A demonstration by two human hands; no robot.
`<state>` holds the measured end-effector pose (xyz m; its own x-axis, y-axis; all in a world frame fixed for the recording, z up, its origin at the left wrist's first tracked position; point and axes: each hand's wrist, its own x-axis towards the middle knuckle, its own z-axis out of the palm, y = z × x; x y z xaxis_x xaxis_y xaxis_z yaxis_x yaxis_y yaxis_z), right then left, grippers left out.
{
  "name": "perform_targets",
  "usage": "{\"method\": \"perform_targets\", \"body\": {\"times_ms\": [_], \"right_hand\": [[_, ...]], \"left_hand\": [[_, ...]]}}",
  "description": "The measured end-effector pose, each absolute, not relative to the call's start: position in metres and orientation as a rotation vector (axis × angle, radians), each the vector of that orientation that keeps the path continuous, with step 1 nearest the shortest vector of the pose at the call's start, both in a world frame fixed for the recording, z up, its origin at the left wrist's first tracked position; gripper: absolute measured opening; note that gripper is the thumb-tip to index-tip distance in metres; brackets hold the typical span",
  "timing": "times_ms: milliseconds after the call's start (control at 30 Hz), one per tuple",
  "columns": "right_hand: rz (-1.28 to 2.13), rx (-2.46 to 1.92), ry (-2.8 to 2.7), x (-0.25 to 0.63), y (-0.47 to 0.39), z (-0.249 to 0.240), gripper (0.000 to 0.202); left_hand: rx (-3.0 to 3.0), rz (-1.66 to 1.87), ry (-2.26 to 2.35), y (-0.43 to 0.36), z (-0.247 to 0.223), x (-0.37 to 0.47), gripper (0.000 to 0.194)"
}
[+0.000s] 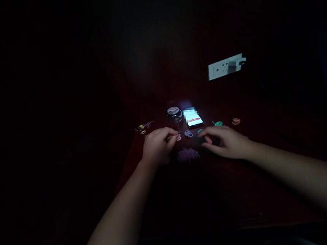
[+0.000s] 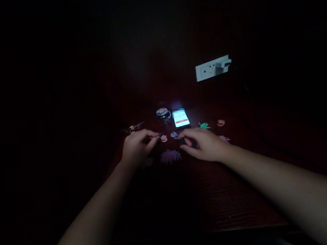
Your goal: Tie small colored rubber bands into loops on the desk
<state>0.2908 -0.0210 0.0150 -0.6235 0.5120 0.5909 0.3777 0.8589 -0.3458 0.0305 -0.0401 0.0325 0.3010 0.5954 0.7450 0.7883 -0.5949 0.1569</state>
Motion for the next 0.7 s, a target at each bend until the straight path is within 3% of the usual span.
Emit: {"method": "perform_targets", "body": {"times_ms": [133, 267, 700], "right_hand": [[0.226, -0.542, -2.237, 0.282, -0.031, 0.017, 0.02], [0.203, -0.496, -2.198, 0.279, -0.033, 0.016, 0.007], [0.17, -0.472, -2.181, 0.28, -0.032, 0.017, 0.008]], "left_hand": [[-2.496, -1.106, -1.023, -0.06, 0.032, 0.062, 0.002], [-2.477, -1.084, -1.042, -0.065, 0.033, 0.066, 0.002], [-2.515, -1.115, -1.074, -0.063, 0.033, 0.064, 0.007]]}}
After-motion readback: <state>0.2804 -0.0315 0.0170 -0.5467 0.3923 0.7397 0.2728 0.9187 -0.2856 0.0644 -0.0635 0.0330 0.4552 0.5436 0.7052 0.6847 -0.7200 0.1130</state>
